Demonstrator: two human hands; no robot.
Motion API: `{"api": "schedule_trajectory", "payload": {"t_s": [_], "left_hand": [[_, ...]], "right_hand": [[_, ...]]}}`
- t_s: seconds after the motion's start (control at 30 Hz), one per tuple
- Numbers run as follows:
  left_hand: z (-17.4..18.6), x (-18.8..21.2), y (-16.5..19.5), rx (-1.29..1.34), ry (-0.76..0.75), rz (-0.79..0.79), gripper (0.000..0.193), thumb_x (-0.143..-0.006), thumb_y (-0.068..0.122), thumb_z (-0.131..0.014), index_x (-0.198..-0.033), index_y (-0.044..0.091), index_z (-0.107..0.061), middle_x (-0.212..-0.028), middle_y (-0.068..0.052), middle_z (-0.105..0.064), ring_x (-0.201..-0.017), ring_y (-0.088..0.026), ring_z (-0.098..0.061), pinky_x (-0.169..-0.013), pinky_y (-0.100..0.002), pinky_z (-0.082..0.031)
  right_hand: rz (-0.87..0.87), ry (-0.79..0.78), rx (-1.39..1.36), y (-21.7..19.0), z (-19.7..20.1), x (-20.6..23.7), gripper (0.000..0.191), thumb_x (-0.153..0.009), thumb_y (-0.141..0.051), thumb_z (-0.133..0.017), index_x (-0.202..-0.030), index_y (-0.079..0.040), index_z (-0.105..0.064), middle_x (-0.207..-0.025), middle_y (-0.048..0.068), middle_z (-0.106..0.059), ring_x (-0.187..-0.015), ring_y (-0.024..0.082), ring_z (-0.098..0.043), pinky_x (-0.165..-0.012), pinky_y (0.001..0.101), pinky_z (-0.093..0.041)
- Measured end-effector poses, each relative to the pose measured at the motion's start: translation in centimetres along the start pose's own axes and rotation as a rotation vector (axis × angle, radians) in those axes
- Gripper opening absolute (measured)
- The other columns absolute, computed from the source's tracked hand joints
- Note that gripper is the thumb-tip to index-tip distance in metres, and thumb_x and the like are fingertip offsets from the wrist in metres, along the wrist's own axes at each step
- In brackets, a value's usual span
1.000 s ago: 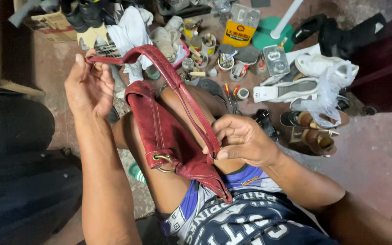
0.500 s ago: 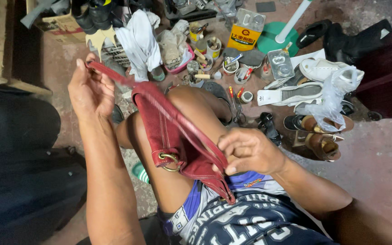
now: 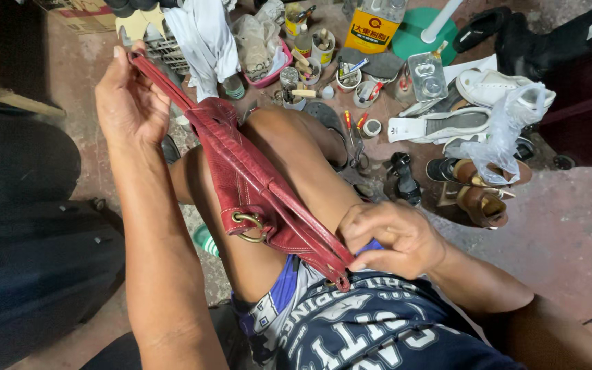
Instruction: The person hammers a metal ring onto a red leather handbag, then attaches the bag's strap to the ring. The person uses a hammer and a metal ring to secure the strap to the bag.
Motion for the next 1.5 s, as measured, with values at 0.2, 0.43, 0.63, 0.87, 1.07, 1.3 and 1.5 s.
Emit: {"api": "schedule_trajectory", "payload": {"t_s": [0.2,0.43,0.63,0.87,1.07,1.3,1.5], "left_hand": [[-2.1,0.4,-1.2,-0.007,-0.014,0.025,0.026,-0.107,0.018,-0.059,-0.116,-0.006,-0.064,-0.100,-0.012,-0.072,-0.086,-0.019,-0.068,-0.079,-0.034,-0.062],[-6.6,4.0,1.3,-0.206,-0.085,-0.097,0.034,-0.107,0.028,-0.064,-0.119,-0.004,-0.065,-0.103,-0.009,-0.069,-0.088,-0.016,-0.067,-0.082,-0.030,-0.062],[-10.7,9.4,2.4,-0.395,-0.098,-0.158,0.038,-0.108,0.034,-0.063,-0.126,0.001,-0.066,-0.099,-0.004,-0.067,-0.086,-0.012,-0.065,-0.077,-0.024,-0.057],[-16.1,15.3,0.4,-0.457,-0.286,-0.124,0.035,-0.115,0.025,-0.060,-0.135,-0.003,-0.065,-0.093,0.000,-0.059,-0.083,-0.007,-0.057,-0.083,-0.029,-0.058],[-19.3,19.0,-1.8,-0.679,-0.329,-0.061,0.028,-0.108,0.015,-0.060,-0.130,-0.003,-0.065,-0.104,-0.003,-0.064,-0.085,-0.007,-0.059,-0.082,-0.028,-0.058],[-21.0,21.4,-3.7,-0.904,-0.290,-0.002,0.028,-0.101,0.011,-0.066,-0.126,-0.001,-0.067,-0.097,-0.001,-0.067,-0.086,-0.008,-0.062,-0.078,-0.023,-0.052],[-20.1,23.4,-2.1,-0.960,-0.288,-0.085,0.032,-0.098,0.007,-0.066,-0.130,-0.001,-0.062,-0.102,-0.003,-0.066,-0.093,-0.008,-0.061,-0.084,-0.022,-0.050]], "right_hand": [[0.111,-0.125,0.105,-1.9,0.3,-0.5,0.034,-0.093,0.002,-0.076,-0.122,-0.007,-0.061,-0.089,0.013,-0.069,-0.082,0.023,-0.070,-0.079,0.0331,-0.058],[-0.145,-0.157,-0.052,3.5,1.1,2.9,0.041,-0.098,-0.002,-0.077,-0.133,-0.001,-0.056,-0.088,0.008,-0.066,-0.090,0.017,-0.065,-0.088,0.0352,-0.054],[-0.508,-0.138,0.415,8.5,4.0,6.3,0.044,-0.083,-0.011,-0.082,-0.122,-0.001,-0.064,-0.094,0.006,-0.073,-0.086,0.020,-0.072,-0.082,0.0337,-0.055],[-0.612,-0.402,0.691,6.9,3.5,5.3,0.044,-0.083,-0.020,-0.083,-0.118,-0.002,-0.063,-0.122,0.014,-0.066,-0.109,0.026,-0.066,-0.094,0.0391,-0.051],[-0.465,0.108,0.303,0.6,6.8,-3.0,0.041,-0.102,-0.018,-0.051,-0.139,-0.001,-0.055,-0.132,0.016,-0.069,-0.118,0.023,-0.068,-0.101,0.0375,-0.053],[-0.342,0.065,-0.163,-2.0,-0.4,-10.0,0.023,-0.106,-0.020,-0.061,-0.115,-0.002,-0.052,-0.095,0.010,-0.067,-0.084,0.013,-0.066,-0.075,0.0283,-0.054],[-0.645,0.079,-0.193,0.4,-1.1,-8.8,0.020,-0.101,-0.021,-0.062,-0.097,-0.002,-0.058,-0.065,0.002,-0.063,-0.048,0.007,-0.056,-0.042,0.0228,-0.044]]}}
Point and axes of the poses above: each hand's wrist, its own x-axis away from the middle knuckle, its own z-axis out of the back of the hand, y = z × x, the point moved 9 cm from there along -x, towards the middle knuckle
